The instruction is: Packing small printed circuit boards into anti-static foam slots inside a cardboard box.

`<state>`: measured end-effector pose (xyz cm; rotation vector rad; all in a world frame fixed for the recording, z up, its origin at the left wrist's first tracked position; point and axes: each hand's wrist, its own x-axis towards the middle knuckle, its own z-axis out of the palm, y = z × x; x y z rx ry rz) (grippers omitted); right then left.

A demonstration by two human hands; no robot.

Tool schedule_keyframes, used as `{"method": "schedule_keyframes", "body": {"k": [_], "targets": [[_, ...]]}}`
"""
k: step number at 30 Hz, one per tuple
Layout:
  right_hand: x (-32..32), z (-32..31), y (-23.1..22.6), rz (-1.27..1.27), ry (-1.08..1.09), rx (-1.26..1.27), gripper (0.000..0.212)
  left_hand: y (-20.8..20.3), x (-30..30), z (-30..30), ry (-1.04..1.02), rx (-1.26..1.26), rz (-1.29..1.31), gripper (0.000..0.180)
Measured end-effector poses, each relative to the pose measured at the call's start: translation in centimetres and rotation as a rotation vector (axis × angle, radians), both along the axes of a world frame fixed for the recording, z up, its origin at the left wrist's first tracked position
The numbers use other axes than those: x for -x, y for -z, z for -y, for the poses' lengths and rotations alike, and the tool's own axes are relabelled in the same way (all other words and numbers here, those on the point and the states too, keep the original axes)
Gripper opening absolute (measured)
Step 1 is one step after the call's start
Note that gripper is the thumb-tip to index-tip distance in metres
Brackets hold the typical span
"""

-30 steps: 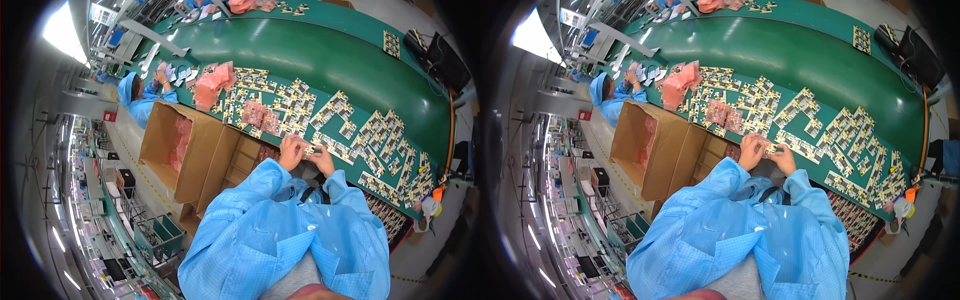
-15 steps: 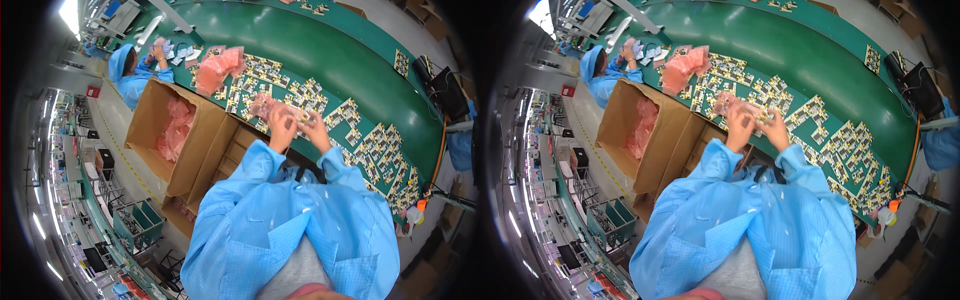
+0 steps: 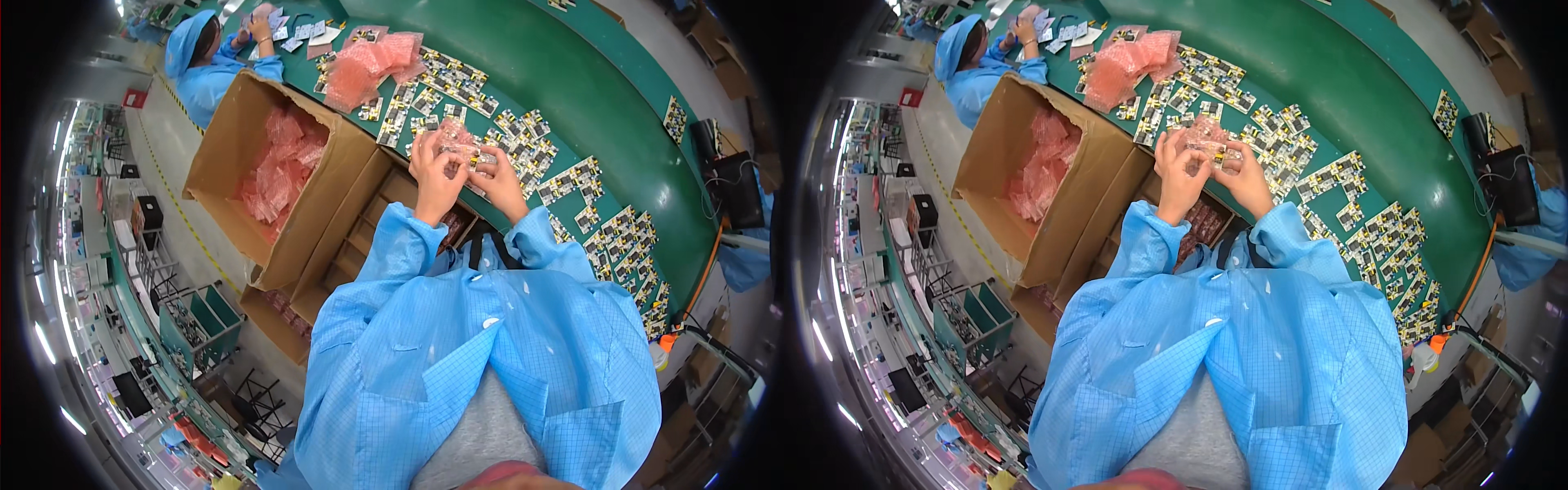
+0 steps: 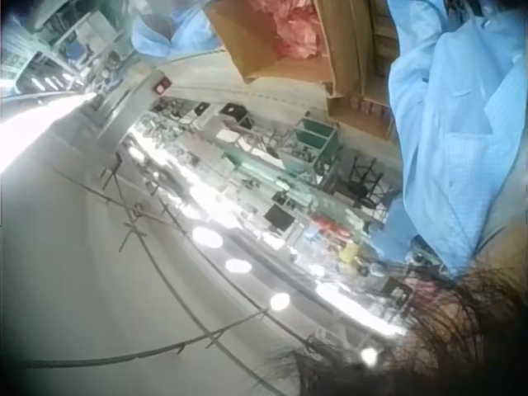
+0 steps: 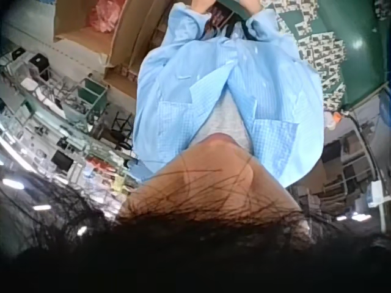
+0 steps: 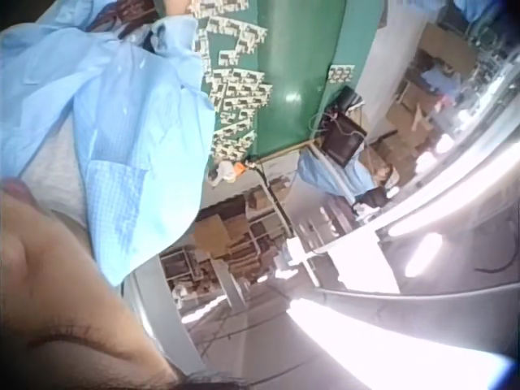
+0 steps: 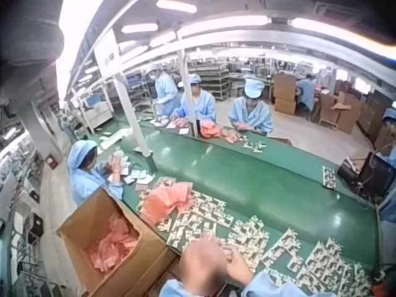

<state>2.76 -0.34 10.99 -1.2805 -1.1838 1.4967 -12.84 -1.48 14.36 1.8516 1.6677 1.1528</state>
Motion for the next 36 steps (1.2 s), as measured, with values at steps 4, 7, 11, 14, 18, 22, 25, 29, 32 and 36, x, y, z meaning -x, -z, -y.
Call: {"method": "schedule_keyframes", "body": {"k": [4,7,11,14,18,22,25,29,32,36], "targets": [[0.5,-0.2,0.0,0.006,-0.126,-0.049,0.058,0.3,1.1,-0.3,-0.043,0.012,0.05,0.009],[0.9,-0.2,-2.9,0.311,-0.207,-0.112,0.06,0.0,1.9,0.0,-0.069,0.052,-0.012,0.008],[0.6,-1.0,-1.5,0.001,-0.177,0.031,0.062,0.1,0.9,0.1,-0.056,0.027,0.046,0.007],[0.8,-1.1,-2.6,-0.214,-0.108,0.192,0.062,-0.3,0.8,0.1,-0.019,0.035,0.041,0.011],[-0.7,-1.4,-0.4,-0.168,-0.14,0.153,0.058,1.6,2.0,-1.2,-0.142,-0.006,0.408,0.035],[-1.2,-2.1,-0.2,-0.239,-0.22,0.165,0.056,1.4,3.7,-1.7,-0.106,0.389,1.079,0.039],[-1.5,-2.3,-1.1,-0.246,-0.294,0.164,0.057,1.9,3.1,-1.4,0.191,0.612,1.054,0.041],[-2.1,-2.5,-2.3,-0.235,-0.392,0.192,0.058,2.3,2.9,-1.2,0.2,0.695,1.186,0.041],[-2.4,-2.5,-1.9,-0.228,-0.428,0.193,0.058,2.6,2.9,-0.9,0.171,0.758,1.202,0.04],[-3.0,-2.2,-1.1,-0.224,-0.468,0.197,0.057,4.3,2.2,-0.3,0.113,0.772,1.166,0.037]]}}
